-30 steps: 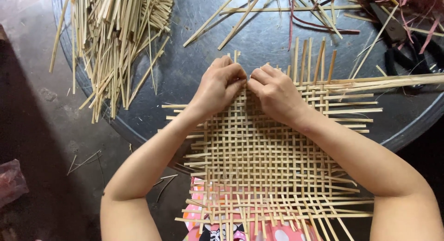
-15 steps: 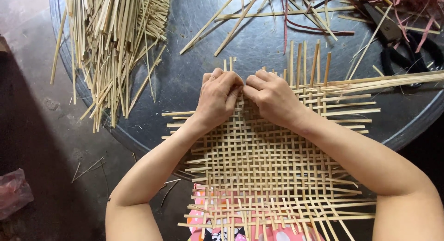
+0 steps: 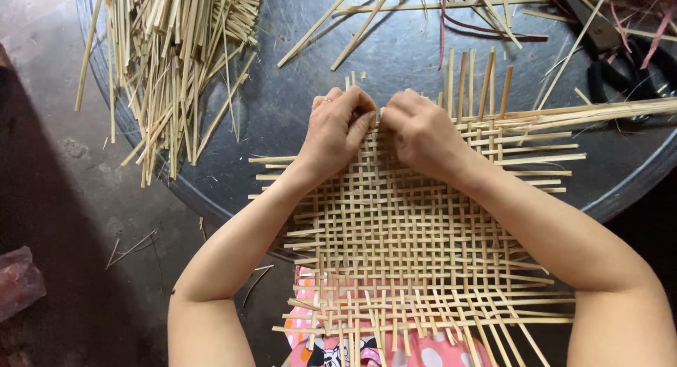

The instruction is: Weaving a square base for a basket by interlacing thin bamboo strips on a flat surface.

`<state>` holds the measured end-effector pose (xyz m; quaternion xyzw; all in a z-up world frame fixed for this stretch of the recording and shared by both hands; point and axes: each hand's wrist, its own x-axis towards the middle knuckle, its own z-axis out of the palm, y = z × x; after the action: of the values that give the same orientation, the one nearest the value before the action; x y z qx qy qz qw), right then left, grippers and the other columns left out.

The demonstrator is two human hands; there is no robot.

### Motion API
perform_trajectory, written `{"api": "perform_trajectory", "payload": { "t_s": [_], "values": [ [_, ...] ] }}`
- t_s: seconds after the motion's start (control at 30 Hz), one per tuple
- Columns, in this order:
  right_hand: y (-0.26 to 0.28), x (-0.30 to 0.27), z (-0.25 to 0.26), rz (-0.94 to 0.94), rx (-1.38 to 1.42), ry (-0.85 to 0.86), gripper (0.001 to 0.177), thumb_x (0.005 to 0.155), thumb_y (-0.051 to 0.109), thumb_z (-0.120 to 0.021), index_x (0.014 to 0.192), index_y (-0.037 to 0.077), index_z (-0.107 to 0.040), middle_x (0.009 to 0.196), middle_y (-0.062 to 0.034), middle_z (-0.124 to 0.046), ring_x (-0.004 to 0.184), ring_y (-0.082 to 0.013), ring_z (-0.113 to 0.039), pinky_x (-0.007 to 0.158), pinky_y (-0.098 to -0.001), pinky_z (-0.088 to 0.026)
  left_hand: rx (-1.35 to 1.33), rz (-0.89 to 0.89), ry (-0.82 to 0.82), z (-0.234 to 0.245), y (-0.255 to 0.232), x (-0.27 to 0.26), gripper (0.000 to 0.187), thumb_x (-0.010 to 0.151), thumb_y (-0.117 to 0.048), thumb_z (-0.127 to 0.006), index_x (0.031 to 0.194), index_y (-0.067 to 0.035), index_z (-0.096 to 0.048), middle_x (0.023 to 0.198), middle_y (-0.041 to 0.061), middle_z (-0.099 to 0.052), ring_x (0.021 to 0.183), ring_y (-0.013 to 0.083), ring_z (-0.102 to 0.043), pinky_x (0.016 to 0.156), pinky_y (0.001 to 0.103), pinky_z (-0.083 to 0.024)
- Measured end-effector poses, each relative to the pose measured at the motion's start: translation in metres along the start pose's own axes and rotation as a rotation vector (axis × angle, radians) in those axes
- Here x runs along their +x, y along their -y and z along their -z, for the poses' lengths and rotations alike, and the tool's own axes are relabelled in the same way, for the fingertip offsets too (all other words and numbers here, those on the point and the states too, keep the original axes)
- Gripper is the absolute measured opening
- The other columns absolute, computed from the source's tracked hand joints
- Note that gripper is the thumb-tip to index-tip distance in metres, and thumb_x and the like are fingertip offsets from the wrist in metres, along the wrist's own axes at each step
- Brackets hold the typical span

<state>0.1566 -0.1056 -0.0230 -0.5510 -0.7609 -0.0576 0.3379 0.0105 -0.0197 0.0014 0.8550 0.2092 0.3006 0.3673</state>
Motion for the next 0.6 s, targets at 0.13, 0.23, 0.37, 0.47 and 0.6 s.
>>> {"api": "perform_trajectory", "payload": {
  "t_s": [0.13, 0.23, 0.37, 0.47, 0.6],
  "values": [
    [-0.004, -0.002, 0.002, -0.243, 0.269, -0.079, 0.012, 0.074, -0.003, -0.048, 0.079, 0.007, -0.054, 0.076, -0.0066, -0.049, 0.066, -0.0296, -0.053, 0.056, -0.0348, -0.044, -0.11, -0.009, -0.101, 0.002, 0.002, -0.001, 0.016, 0.071, -0.004, -0.061, 0.083, -0.012, -0.054, 0.072, 0.006, -0.055, 0.065, 0.0233, -0.051, 0.062, 0.033, -0.04],
    [-0.002, -0.001, 0.007, -0.306, 0.319, -0.069, 0.014, 0.073, -0.003, -0.047, 0.081, 0.006, -0.055, 0.08, -0.0081, -0.051, 0.065, -0.0279, -0.055, 0.055, -0.0325, -0.045, -0.116, -0.011, -0.156, 0.013, -0.009, 0.0, 0.014, 0.075, 0.001, -0.059, 0.081, -0.011, -0.056, 0.073, 0.002, -0.053, 0.066, 0.0157, -0.049, 0.064, 0.026, -0.04],
    [0.004, 0.006, 0.017, -0.293, 0.332, 0.03, 0.014, 0.071, -0.003, -0.052, 0.082, 0.005, -0.057, 0.08, -0.0091, -0.05, 0.064, -0.0287, -0.056, 0.053, -0.0338, -0.046, 0.154, -0.235, -0.101, 0.016, -0.017, -0.006, 0.007, 0.079, -0.007, -0.058, 0.077, -0.014, -0.058, 0.072, -0.001, -0.052, 0.072, 0.0148, -0.047, 0.067, 0.025, -0.036],
    [0.006, 0.011, 0.02, -0.294, 0.324, 0.074, 0.012, 0.073, 0.0, -0.057, 0.083, 0.006, -0.057, 0.079, -0.0086, -0.051, 0.065, -0.0283, -0.057, 0.053, -0.0337, -0.046, 0.342, -0.34, -0.111, 0.01, -0.011, -0.011, 0.003, 0.079, -0.013, -0.058, 0.076, -0.014, -0.058, 0.074, 0.0, -0.051, 0.073, 0.0162, -0.045, 0.067, 0.027, -0.036],
    [0.001, 0.009, 0.018, -0.376, 0.384, 0.11, 0.01, 0.077, 0.005, -0.058, 0.086, 0.008, -0.055, 0.075, -0.0048, -0.049, 0.065, -0.0229, -0.057, 0.053, -0.032, -0.047, 0.507, -0.424, -0.184, 0.004, -0.011, -0.011, 0.005, 0.08, -0.017, -0.056, 0.075, -0.015, -0.055, 0.076, -0.001, -0.048, 0.072, 0.0175, -0.043, 0.067, 0.029, -0.037]
  ]
}}
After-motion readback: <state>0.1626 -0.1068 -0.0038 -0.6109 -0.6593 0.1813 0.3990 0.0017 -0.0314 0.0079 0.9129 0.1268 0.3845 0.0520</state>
